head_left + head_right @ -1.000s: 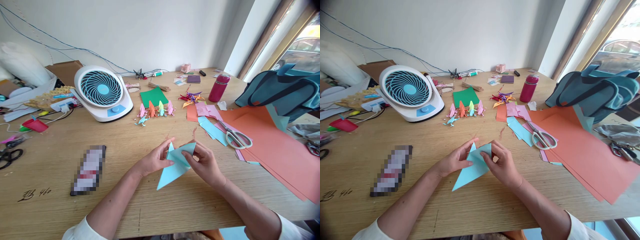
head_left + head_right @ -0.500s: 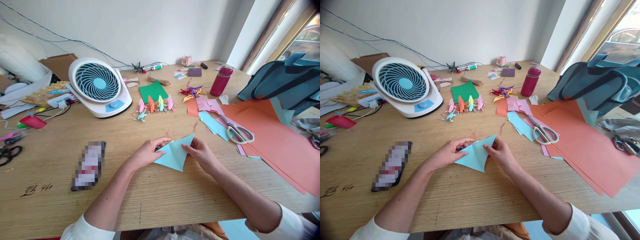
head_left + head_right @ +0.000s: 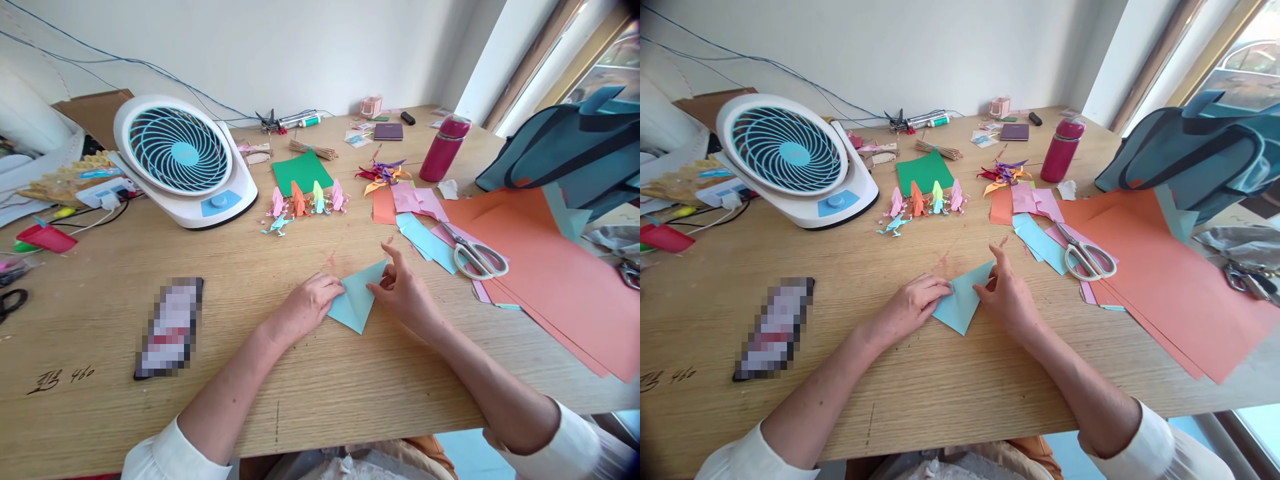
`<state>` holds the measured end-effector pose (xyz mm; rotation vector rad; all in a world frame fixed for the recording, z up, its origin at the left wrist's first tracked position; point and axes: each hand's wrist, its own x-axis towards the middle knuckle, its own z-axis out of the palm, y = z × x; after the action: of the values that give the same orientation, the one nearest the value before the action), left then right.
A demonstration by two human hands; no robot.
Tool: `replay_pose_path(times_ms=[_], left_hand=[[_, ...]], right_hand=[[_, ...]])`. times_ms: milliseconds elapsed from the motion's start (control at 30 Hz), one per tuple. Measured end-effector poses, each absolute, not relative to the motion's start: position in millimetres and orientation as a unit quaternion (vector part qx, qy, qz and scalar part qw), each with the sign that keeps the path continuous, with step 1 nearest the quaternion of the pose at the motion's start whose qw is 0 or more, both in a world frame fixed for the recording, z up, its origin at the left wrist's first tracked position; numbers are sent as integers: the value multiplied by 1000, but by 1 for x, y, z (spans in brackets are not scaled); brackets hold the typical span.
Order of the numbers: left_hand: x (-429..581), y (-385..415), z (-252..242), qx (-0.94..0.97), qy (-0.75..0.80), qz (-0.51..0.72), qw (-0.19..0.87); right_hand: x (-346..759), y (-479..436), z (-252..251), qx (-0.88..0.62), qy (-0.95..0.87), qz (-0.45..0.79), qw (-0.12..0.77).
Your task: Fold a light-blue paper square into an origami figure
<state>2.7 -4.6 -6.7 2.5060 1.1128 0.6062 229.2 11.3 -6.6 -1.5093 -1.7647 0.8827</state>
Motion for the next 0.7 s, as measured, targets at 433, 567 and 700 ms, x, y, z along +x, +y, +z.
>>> replay_pose_path(times_ms=[433, 567, 700], left_hand=[[10, -16, -14, 913, 360, 194, -3], [8, -15, -17, 921, 349, 169, -29], [4, -12, -18, 929, 338, 148, -30]], right_hand=[[229, 27, -19, -586, -662, 301, 357], [230, 24, -21, -601, -679, 267, 327], [230, 22, -22, -604, -693, 243, 309]])
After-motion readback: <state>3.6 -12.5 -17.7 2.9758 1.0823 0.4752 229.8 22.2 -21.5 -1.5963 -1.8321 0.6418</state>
